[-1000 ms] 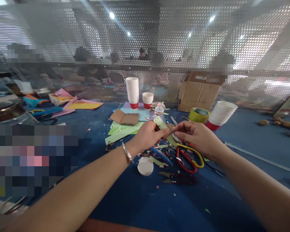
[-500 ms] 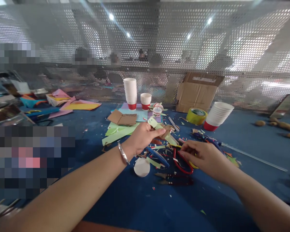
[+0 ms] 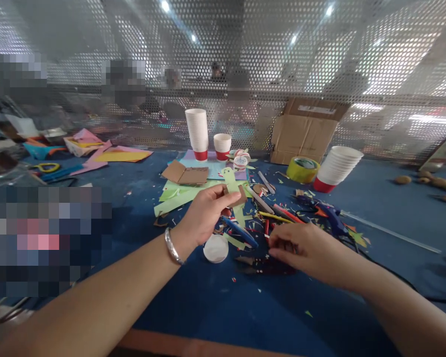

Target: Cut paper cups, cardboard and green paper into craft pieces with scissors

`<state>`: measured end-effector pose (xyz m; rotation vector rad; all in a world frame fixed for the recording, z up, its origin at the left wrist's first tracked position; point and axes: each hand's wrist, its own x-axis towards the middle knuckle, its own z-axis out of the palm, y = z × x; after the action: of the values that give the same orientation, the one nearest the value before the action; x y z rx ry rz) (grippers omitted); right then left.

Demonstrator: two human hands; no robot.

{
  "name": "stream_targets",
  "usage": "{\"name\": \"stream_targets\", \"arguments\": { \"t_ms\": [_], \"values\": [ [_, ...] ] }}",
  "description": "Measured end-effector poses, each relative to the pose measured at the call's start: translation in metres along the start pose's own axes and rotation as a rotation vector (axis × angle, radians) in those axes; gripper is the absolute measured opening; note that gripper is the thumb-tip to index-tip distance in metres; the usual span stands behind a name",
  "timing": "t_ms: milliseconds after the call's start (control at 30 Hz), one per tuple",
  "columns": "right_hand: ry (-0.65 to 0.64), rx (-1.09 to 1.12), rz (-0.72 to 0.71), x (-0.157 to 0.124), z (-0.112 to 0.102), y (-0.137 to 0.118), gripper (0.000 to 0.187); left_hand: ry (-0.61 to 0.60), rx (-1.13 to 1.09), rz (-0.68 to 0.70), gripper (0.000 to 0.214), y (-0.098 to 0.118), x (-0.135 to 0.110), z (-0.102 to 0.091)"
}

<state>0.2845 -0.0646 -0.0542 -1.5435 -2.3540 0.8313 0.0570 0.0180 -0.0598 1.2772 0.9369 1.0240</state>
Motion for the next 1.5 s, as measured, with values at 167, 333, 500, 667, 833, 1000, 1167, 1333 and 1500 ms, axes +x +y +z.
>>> {"name": "stream_targets", "arguments": {
  "t_ms": [167,333,500,667,833,1000,1167,1333,1500],
  "values": [
    [-0.042,-0.134,-0.074,-0.003,0.007,-0.010,0.009,0.000,-0.056,-0.037,0.026,-0.002,-0.002,-0.007],
    [-0.033,-0.175,-0.095,-0.005,0.011,-0.010,0.015,-0.044,-0.024,-0.042,0.024,0.000,-0.005,-0.008],
    [-0.037,-0.200,-0.130,-0.005,0.014,-0.010,0.013,-0.081,0.000,-0.014,0.018,-0.001,-0.007,-0.006],
    [0.011,-0.175,-0.114,-0.003,0.010,-0.010,0.011,-0.146,0.099,0.006,0.019,0.002,-0.011,-0.004],
    [0.199,-0.041,-0.052,0.002,0.002,-0.005,0.016,-0.289,0.324,0.057,0.030,0.003,-0.015,-0.002],
    [0.303,0.074,-0.034,0.002,0.002,-0.004,0.018,-0.395,0.539,0.156,0.036,0.001,-0.022,0.003],
    [0.379,0.070,-0.143,0.001,0.003,-0.006,0.021,-0.527,0.738,0.256,0.016,0.007,-0.032,0.009],
    [0.447,0.023,-0.203,0.001,0.004,-0.004,0.022,-0.488,0.658,0.173,0.020,0.006,-0.030,0.009],
    [0.420,0.014,-0.281,-0.001,0.009,-0.007,0.023,-0.545,0.436,0.058,0.023,0.000,-0.032,0.012]
  ]
}}
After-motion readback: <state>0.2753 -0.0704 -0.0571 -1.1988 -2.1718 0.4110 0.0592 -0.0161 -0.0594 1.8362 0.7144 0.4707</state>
